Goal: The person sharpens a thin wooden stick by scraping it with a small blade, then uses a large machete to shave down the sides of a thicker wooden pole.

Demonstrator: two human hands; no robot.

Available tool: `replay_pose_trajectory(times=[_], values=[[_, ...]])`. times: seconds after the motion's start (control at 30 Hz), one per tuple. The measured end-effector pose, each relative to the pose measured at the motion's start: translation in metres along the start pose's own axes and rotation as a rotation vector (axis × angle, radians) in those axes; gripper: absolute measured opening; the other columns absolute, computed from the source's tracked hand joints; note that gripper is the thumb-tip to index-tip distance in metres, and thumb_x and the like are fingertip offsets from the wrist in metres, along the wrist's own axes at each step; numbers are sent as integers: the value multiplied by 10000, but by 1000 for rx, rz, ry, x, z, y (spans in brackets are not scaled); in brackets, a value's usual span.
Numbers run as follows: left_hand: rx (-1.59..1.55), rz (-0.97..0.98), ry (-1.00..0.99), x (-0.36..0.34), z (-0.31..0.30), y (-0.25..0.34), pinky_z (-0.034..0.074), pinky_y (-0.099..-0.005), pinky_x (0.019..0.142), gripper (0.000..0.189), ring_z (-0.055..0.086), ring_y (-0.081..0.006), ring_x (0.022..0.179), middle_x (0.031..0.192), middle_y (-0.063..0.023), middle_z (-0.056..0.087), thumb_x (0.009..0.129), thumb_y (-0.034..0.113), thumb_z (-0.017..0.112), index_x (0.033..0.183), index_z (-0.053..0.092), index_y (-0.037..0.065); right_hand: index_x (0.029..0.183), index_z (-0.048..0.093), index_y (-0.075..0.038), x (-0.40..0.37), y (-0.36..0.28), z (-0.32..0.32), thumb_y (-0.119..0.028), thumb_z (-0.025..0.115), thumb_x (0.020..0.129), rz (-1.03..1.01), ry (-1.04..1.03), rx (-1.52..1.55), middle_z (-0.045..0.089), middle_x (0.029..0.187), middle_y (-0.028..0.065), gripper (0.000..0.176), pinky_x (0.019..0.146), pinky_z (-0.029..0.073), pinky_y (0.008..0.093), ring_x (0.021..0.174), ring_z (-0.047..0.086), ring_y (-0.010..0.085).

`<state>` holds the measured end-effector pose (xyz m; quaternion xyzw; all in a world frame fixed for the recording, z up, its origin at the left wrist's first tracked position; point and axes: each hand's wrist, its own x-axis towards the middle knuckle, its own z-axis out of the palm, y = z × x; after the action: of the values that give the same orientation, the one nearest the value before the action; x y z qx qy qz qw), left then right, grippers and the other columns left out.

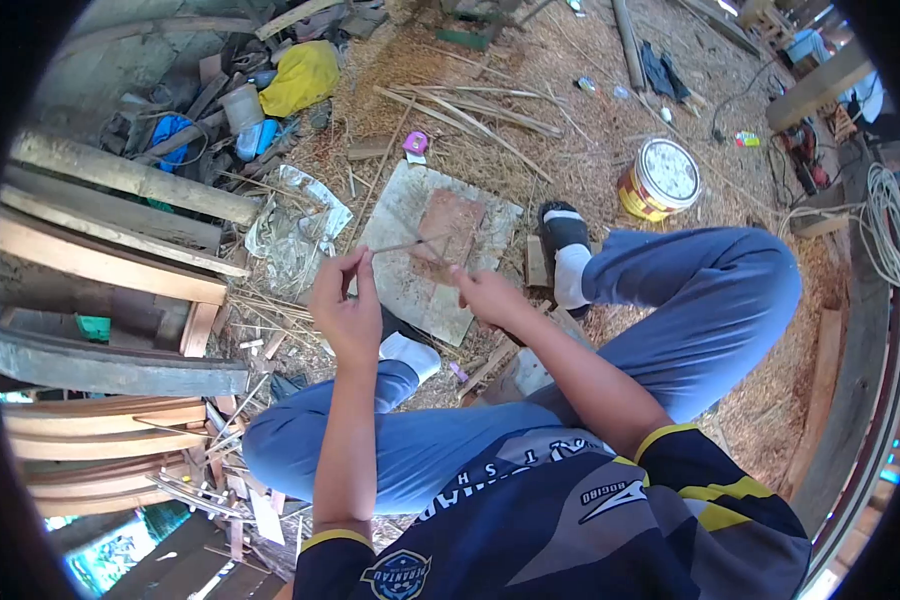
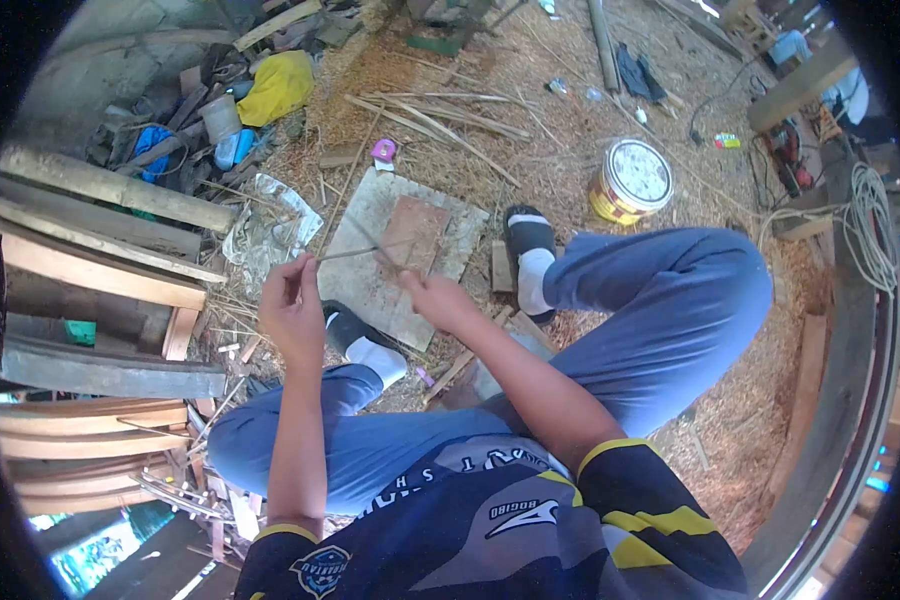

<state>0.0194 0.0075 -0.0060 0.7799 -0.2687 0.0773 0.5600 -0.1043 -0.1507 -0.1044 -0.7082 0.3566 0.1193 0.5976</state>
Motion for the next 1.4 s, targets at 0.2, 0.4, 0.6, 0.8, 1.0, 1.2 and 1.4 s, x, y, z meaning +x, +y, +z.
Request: replay_pose_trajectory(times=[0.2, 0.4, 0.6, 0.8, 1.0, 1.2, 1.4], values=[[-69, -20, -31, 44, 15, -14, 572, -285, 828, 62, 705, -161, 885, 925, -94, 707, 956, 16, 721, 975, 673, -18, 975, 639, -1, -1, -10, -13, -474, 606, 1016, 1, 35, 151, 499, 576, 8, 476, 401, 416, 350, 405, 519, 161], [-145, 14, 54, 52, 12, 0, 558, -265, 788, 56, 694, -132, 854, 935, -79, 708, 960, 15, 724, 983, 678, -7, 952, 636, -24, -9, -16, -21, -336, 720, 966, -27, 10, 342, 510, 595, 0, 323, 382, 389, 326, 407, 506, 139], [-471, -29, 254, 47, -11, 32, 614, -318, 883, 65, 710, -171, 944, 1008, -94, 683, 1013, -3, 657, 1053, 607, -2, 1044, 690, -47, -29, -46, -59, -309, 722, 963, -115, 235, 691, 485, 619, -17, 276, 401, 360, 307, 417, 451, 120], [-888, -195, 397, 44, -27, 38, 635, -372, 923, 77, 717, -218, 968, 1069, -108, 667, 1025, 34, 653, 1044, 578, 37, 1137, 674, -47, -50, -101, -101, -388, 692, 1003, -239, 361, 960, 413, 643, -31, 368, 459, 382, 309, 461, 432, 113], [-1139, -428, 329, 37, -35, 42, 640, -398, 939, 101, 733, -251, 986, 1051, -101, 684, 1023, 81, 674, 1008, 574, 75, 1197, 656, -53, -68, -149, -108, -428, 691, 1008, -390, 326, 1032, 400, 661, -37, 422, 467, 384, 302, 479, 432, 108], [-1232, -551, 240, 29, -37, 57, 639, -400, 951, 106, 738, -235, 964, 996, -91, 690, 1020, 76, 675, 993, 573, 72, 1220, 639, -49, -64, -182, -103, -356, 694, 1002, -535, 341, 1058, 405, 668, -37, 382, 467, 386, 310, 481, 426, 112], [-1001, -669, -94, 27, -43, 46, 608, -373, 945, 77, 721, -226, 983, 1048, -86, 683, 1006, 92, 662, 1049, 598, 84, 1141, 657, 2, -67, -202, -122, -184, 642, 987, -664, 344, 987, 465, 646, -6, 242, 436, 390, 332, 464, 459, 139]])
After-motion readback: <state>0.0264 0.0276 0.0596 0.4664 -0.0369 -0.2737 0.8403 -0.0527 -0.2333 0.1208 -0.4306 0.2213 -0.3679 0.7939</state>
